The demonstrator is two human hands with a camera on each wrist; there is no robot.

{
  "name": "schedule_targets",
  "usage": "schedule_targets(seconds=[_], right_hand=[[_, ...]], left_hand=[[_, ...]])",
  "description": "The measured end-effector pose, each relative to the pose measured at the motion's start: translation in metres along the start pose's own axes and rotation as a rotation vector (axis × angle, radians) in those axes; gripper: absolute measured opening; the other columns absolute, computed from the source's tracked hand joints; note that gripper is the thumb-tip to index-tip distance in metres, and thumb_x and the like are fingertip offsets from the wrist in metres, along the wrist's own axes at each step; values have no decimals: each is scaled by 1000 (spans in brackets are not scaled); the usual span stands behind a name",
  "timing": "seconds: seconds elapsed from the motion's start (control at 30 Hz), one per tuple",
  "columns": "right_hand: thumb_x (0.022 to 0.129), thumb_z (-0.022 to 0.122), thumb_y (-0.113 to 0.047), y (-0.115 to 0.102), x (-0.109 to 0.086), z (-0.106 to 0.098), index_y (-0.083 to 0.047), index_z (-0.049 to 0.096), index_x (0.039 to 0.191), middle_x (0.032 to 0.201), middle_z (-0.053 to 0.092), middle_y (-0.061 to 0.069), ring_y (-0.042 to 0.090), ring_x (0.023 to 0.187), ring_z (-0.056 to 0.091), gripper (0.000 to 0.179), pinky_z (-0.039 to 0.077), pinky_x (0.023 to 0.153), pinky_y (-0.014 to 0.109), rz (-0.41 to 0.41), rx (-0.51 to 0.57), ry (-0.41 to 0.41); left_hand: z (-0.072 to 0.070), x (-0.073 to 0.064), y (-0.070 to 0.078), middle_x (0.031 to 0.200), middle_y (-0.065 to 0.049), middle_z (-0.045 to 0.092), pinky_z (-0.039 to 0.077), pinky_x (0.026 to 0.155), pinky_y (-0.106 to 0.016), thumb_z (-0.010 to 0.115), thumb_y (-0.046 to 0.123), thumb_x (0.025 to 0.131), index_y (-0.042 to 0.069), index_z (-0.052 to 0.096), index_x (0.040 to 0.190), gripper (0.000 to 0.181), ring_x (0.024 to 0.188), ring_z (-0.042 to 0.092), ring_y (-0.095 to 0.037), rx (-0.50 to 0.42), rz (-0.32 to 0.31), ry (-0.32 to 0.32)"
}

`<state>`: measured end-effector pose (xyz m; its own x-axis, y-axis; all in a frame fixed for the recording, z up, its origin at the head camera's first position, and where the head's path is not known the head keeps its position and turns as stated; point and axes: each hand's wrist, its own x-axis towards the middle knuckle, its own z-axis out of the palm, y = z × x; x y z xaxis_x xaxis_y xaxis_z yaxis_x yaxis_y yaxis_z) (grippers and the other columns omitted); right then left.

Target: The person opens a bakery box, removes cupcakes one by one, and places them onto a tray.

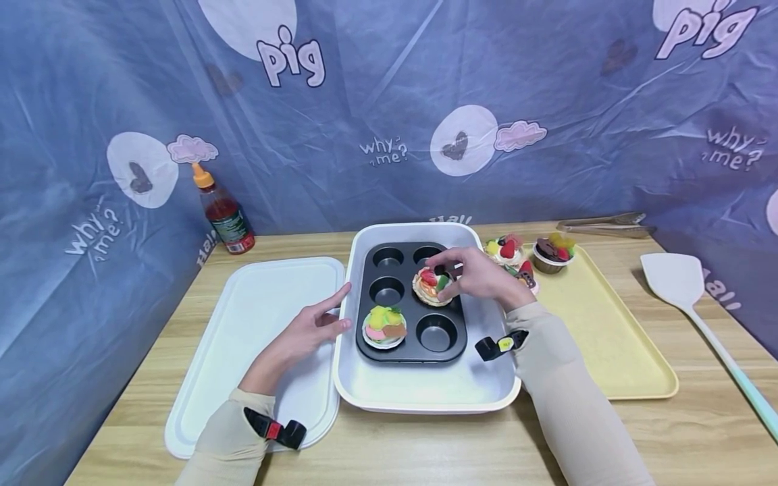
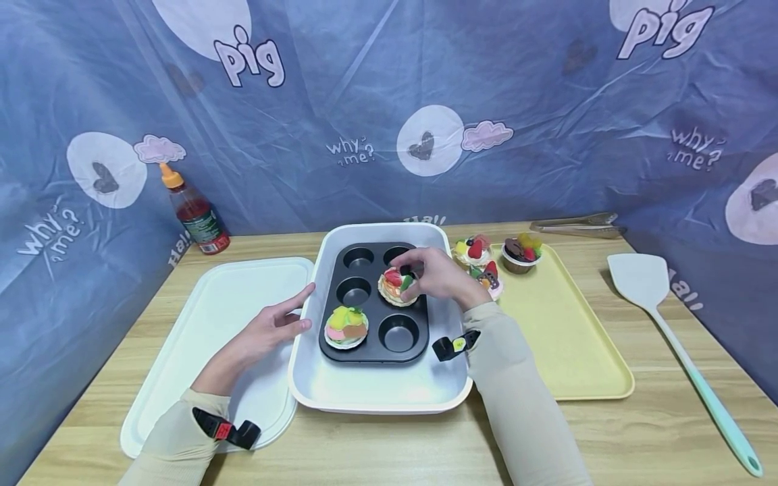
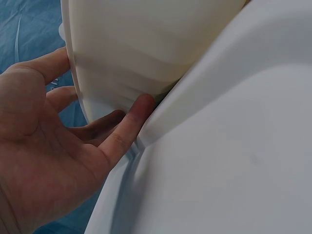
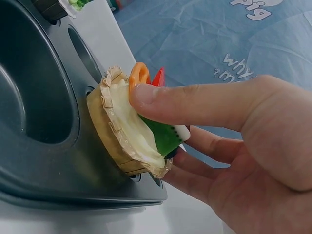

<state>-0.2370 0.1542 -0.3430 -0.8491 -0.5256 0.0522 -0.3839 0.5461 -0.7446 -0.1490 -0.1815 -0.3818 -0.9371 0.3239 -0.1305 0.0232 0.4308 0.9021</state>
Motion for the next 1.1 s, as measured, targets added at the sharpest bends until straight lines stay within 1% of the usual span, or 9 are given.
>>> schedule_targets(seconds=[0.1,0.23,0.3,0.47,0.63,0.7,0.87,0.97,1.1], right_hand=[[68,89,2,-1,1,0,-3,68,129,123,70,12,25,102,60,65,51,94,44,-7,-1,4],[66,89,4,-2,0,0,-3,69,128,121,71,11,24,96,57,65,49,85,37,-13,-2,8],[65,89,4,-2,0,0,-5,70,126,120,70,10,24,94,55,65,48,83,36,-12,-6,8],[65,90,4,-2,0,0,-8,73,123,120,69,9,24,98,55,62,49,88,38,-6,-12,10],[64,90,4,-3,0,0,-10,74,122,119,68,8,25,104,55,61,48,95,42,1,-14,10],[64,90,5,-4,0,0,-10,74,121,119,68,8,25,105,55,61,48,97,44,-11,-16,10],[65,90,4,-7,0,-1,-9,74,121,121,70,9,25,106,56,60,48,98,47,-49,-20,9],[65,90,2,-9,-1,-2,-10,74,122,122,70,9,25,106,55,60,48,98,48,-48,-26,11],[66,91,-1,-14,-3,-5,-12,74,122,122,69,8,25,107,55,60,49,101,50,-31,-37,20]], left_hand=[[0,0,-1,149,-21,50,52,85,-29,64,26,100,24,28,160,70,104,63,-19,-1,1,1],[0,1,-1,149,-20,50,52,85,-28,64,26,100,24,28,160,70,104,64,-18,-4,0,1],[1,0,0,150,-20,50,52,86,-28,64,25,100,24,28,160,69,104,64,-19,-4,0,1],[0,0,0,153,-19,47,51,86,-29,64,25,100,24,28,160,69,107,64,-21,2,-3,0],[-1,0,0,151,-20,49,51,86,-30,63,25,101,24,28,160,69,107,63,-22,6,1,-6],[-2,0,0,151,-20,50,51,86,-30,63,24,101,23,28,160,69,106,63,-21,6,3,-5],[-2,0,0,153,-20,47,51,86,-30,63,23,101,22,28,160,69,106,64,-22,-5,7,-7],[-2,0,1,158,-18,42,52,87,-29,63,23,101,21,28,160,69,108,64,-22,-7,8,-9],[-3,0,0,158,-17,41,52,87,-27,63,24,101,22,28,160,69,109,64,-23,-10,8,-8]])
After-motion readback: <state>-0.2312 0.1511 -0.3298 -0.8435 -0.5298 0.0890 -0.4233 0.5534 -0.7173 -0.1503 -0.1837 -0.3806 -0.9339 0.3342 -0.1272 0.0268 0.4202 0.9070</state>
